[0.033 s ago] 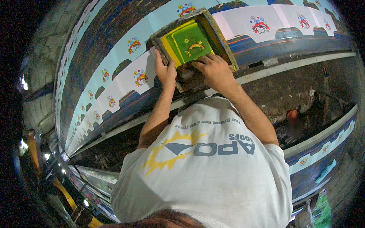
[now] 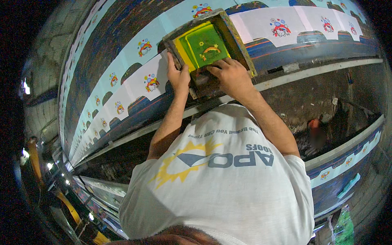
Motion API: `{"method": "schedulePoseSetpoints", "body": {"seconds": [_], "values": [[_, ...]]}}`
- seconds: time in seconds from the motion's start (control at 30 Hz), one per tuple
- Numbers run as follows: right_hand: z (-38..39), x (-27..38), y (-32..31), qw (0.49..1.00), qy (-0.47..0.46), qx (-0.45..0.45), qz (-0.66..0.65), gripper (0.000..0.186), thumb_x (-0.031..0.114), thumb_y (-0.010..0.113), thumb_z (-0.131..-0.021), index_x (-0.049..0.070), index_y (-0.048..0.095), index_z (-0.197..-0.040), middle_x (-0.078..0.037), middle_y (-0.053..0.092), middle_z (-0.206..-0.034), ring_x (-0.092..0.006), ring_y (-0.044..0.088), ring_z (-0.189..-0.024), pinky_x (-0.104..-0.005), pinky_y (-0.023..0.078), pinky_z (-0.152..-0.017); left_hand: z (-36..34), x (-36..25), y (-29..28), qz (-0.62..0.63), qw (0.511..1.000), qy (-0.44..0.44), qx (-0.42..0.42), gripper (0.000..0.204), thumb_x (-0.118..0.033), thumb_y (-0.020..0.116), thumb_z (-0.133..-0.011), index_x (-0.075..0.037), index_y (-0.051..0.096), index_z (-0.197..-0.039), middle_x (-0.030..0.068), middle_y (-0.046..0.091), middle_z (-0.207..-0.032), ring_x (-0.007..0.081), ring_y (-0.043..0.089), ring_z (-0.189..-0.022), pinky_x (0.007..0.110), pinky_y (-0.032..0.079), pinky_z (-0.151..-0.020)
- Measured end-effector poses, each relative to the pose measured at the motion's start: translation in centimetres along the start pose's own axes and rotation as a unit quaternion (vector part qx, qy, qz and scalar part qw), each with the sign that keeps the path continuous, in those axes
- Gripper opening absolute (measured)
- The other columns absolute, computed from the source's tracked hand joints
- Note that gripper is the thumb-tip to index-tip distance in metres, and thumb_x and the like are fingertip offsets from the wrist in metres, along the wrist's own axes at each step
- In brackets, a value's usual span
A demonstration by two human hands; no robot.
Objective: The person holds a screen-printing frame and repeatedly rubs a squeegee across the mesh to transfer ink onto a moving sheet of printed paper. The person maintains steady pressure and alignment while the paper advances beneath the frame.
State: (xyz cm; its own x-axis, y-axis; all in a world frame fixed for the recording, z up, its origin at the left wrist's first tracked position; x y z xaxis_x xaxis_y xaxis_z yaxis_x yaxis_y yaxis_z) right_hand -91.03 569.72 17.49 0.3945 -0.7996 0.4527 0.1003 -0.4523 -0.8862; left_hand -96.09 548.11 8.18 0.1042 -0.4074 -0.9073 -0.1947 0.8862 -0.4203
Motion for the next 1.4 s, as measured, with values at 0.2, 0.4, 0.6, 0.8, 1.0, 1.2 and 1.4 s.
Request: {"method": "schedulePoseSetpoints", "body": {"seconds": [0.2, 0.4, 0.6, 0.8, 1.0, 1.2, 1.4], "values": [[0.9, -0.6, 0.6, 1.000, 0.002, 0.013, -0.025, 0.052, 0.006, 0.076, -0.078, 0.016, 0.079, -0.128, -0.008, 0.072, -0.130, -0.0297, 0.066, -0.126, -0.0437, 0.057, -0.104, -0.4, -0.4, 0.4, -0.002, 0.999, 0.046, -0.002, 0.084, 0.007, 0.065, -0.094, 0.004, 0.028, -0.170, 0.0291, 0.041, -0.170, 0.0347, 0.048, -0.152, 0.038, 0.051, -0.113], [-1.8, -1.2, 1.2, 0.998, -0.018, -0.052, 0.007, 0.060, 0.005, 0.081, -0.072, 0.013, 0.077, -0.131, -0.009, 0.073, -0.128, -0.0323, 0.068, -0.119, -0.0434, 0.057, -0.103, -0.6, 0.7, 0.7, -0.006, 0.999, 0.033, -0.010, 0.083, 0.006, 0.066, -0.094, 0.005, 0.029, -0.169, 0.0313, 0.038, -0.170, 0.0392, 0.041, -0.158, 0.041, 0.040, -0.125], [-9.7, -4.1, 1.5, 0.996, -0.029, -0.079, 0.034, 0.050, 0.007, 0.076, -0.081, 0.018, 0.078, -0.129, -0.012, 0.076, -0.111, -0.0345, 0.071, -0.112, -0.0469, 0.060, -0.096, -0.4, -0.2, 0.5, -0.062, 0.996, 0.060, -0.012, 0.086, 0.006, 0.066, -0.091, 0.005, 0.029, -0.169, 0.0313, 0.040, -0.169, 0.0391, 0.041, -0.158, 0.042, 0.038, -0.127], [-15.2, -7.3, 1.3, 1.000, 0.017, 0.008, -0.025, 0.041, 0.017, 0.079, -0.086, 0.021, 0.080, -0.127, -0.017, 0.079, -0.110, -0.0386, 0.077, -0.104, -0.0493, 0.062, -0.093, -0.5, -0.7, 0.7, -0.068, 0.993, 0.096, -0.008, 0.086, 0.005, 0.068, -0.091, 0.010, 0.028, -0.167, 0.0340, 0.036, -0.170, 0.0449, 0.034, -0.160, 0.045, 0.031, -0.132], [-15.6, -6.5, 1.1, 0.999, -0.029, -0.019, 0.024, 0.036, 0.009, 0.080, -0.091, 0.010, 0.079, -0.127, -0.019, 0.080, -0.107, -0.0377, 0.078, -0.099, -0.0468, 0.061, -0.088, -0.4, -0.4, 1.1, -0.053, 0.993, 0.104, -0.014, 0.090, 0.006, 0.070, -0.089, 0.008, 0.026, -0.168, 0.0326, 0.035, -0.171, 0.0445, 0.036, -0.160, 0.046, 0.030, -0.132], [-8.3, -4.4, 1.2, 0.999, 0.028, 0.027, -0.029, 0.043, -0.002, 0.076, -0.087, 0.008, 0.078, -0.128, -0.017, 0.079, -0.119, -0.0377, 0.074, -0.112, -0.0471, 0.060, -0.097, -0.4, -0.2, 1.2, -0.058, 0.992, 0.106, -0.025, 0.095, 0.006, 0.070, -0.087, 0.002, 0.026, -0.171, 0.0286, 0.036, -0.172, 0.0416, 0.037, -0.160, 0.044, 0.032, -0.131], [-1.1, -1.0, 1.3, 0.996, 0.081, 0.028, 0.013, 0.058, -0.008, 0.073, -0.076, 0.011, 0.078, -0.131, -0.011, 0.076, -0.133, -0.0350, 0.068, -0.126, -0.0445, 0.057, -0.108, -0.4, -0.1, 1.4, -0.030, 0.996, 0.088, -0.004, 0.086, 0.003, 0.067, -0.093, 0.007, 0.026, -0.169, 0.0327, 0.034, -0.171, 0.0445, 0.037, -0.159, 0.045, 0.035, -0.129]]}}
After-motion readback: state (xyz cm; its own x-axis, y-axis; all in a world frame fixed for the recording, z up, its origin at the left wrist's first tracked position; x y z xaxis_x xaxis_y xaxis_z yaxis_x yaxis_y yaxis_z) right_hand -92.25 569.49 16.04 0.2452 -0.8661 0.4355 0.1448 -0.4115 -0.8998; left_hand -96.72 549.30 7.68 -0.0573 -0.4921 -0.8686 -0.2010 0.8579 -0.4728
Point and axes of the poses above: each hand's wrist, its own z-axis away from the middle knuckle, its own y-axis out of the palm, x = y × z, the point moved 9 cm from there along -z, towards the middle knuckle
